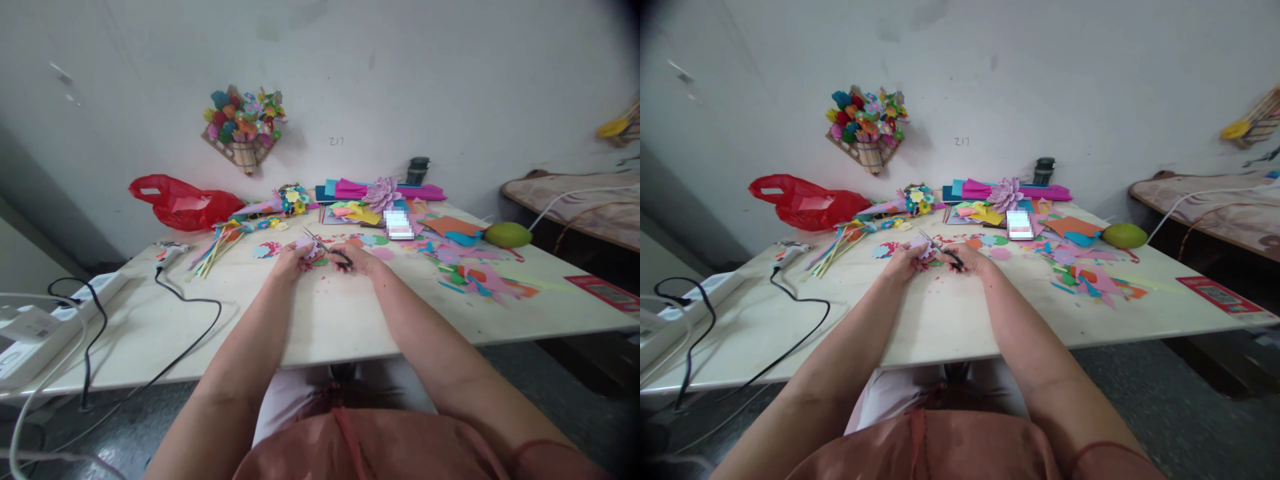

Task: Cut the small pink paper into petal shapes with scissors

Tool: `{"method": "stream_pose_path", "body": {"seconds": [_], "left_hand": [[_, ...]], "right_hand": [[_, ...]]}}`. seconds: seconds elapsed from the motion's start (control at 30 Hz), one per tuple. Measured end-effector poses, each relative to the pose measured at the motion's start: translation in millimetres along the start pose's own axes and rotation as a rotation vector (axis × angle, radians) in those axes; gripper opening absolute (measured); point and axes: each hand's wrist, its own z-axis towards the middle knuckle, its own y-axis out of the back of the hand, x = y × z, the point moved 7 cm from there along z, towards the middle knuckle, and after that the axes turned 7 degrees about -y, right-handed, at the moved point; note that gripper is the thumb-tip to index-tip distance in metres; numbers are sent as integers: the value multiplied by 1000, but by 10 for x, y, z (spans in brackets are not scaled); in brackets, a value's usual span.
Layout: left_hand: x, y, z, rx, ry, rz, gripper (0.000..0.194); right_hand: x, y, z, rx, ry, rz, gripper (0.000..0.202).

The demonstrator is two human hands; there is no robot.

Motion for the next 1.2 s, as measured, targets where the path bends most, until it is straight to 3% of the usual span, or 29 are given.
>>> {"method": "stream_pose_path", "body": {"seconds": [1.2], "left_hand": [[0,9,-5,-28,17,-14,16]], "right_hand": [[-16,-15,11,-4,-17,7,28]]}}
